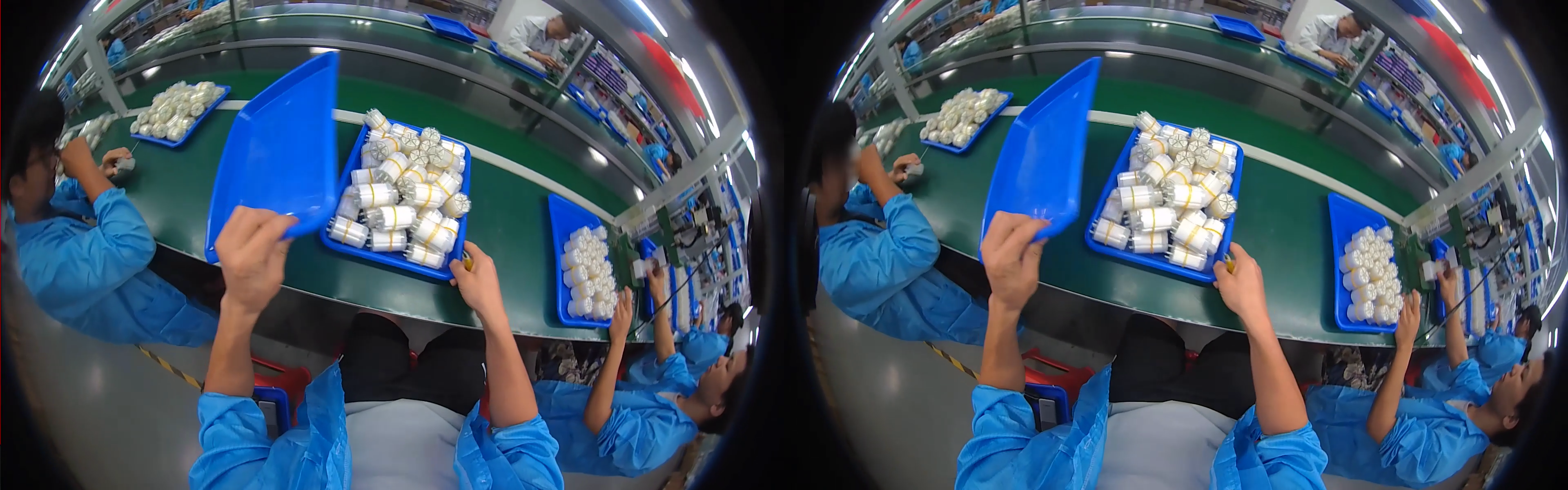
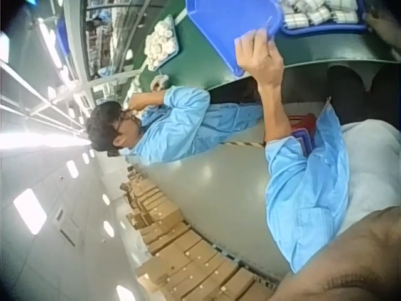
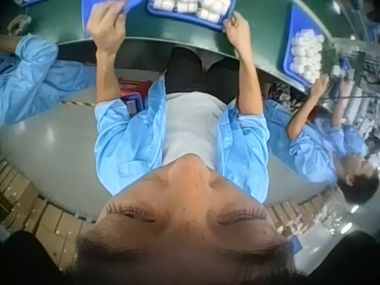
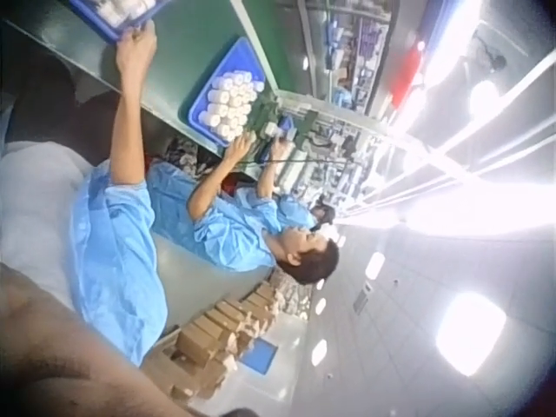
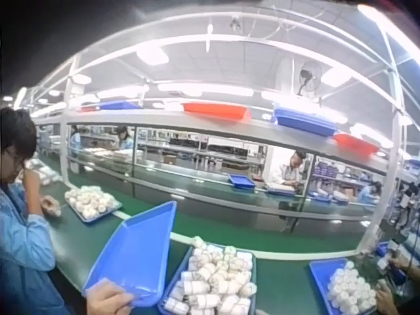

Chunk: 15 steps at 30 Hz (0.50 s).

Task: The person inspects the ends of bundled plastic cylindrical components with a small handheld probe.

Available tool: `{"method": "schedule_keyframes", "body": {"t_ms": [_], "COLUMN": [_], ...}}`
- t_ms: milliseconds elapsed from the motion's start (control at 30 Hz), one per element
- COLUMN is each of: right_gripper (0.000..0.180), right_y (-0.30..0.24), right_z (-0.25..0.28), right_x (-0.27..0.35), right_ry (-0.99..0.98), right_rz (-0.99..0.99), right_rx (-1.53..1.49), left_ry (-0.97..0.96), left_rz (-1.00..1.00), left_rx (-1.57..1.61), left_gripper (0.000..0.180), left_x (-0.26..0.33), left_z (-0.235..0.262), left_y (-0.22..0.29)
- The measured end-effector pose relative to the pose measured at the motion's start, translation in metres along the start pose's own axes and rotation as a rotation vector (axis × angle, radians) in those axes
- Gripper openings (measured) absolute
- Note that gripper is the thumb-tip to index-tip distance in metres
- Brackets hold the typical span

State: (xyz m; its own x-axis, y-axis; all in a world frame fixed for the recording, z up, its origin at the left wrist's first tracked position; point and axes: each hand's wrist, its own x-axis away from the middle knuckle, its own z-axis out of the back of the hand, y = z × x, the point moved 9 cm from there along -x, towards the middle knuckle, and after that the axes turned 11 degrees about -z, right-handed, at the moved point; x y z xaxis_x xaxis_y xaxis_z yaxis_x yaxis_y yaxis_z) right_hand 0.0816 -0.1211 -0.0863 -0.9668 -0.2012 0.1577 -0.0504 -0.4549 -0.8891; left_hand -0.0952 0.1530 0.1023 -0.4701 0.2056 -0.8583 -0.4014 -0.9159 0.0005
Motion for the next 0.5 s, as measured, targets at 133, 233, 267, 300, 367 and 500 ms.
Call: {"method": "schedule_keyframes", "body": {"t_ms": [133,233,267,300,367,500], "right_gripper": [0.035,0.030,0.030,0.030,0.029,0.027], "right_y": [0.008,0.027,0.024,0.002,-0.018,-0.070], "right_z": [-0.009,-0.015,-0.017,-0.030,-0.060,-0.123], "right_x": [-0.015,-0.058,-0.069,-0.076,-0.068,-0.043], "right_ry": [-0.023,0.071,0.046,0.001,-0.038,-0.113], "right_rz": [0.070,0.483,0.512,0.551,0.606,0.646], "right_rx": [-0.023,-0.076,-0.040,0.034,0.177,0.376], "left_ry": [0.014,0.086,0.110,0.121,0.199,0.187], "left_rz": [-0.174,-0.212,-0.211,-0.216,-0.247,-0.300], "left_rx": [-0.010,0.035,0.050,0.070,0.152,0.271], "left_gripper": [0.023,0.027,0.026,0.025,0.022,0.021], "left_x": [0.008,0.022,0.020,0.013,0.008,-0.011], "left_z": [-0.017,-0.060,-0.069,-0.075,-0.078,-0.069], "left_y": [0.104,0.152,0.160,0.160,0.147,0.104]}}
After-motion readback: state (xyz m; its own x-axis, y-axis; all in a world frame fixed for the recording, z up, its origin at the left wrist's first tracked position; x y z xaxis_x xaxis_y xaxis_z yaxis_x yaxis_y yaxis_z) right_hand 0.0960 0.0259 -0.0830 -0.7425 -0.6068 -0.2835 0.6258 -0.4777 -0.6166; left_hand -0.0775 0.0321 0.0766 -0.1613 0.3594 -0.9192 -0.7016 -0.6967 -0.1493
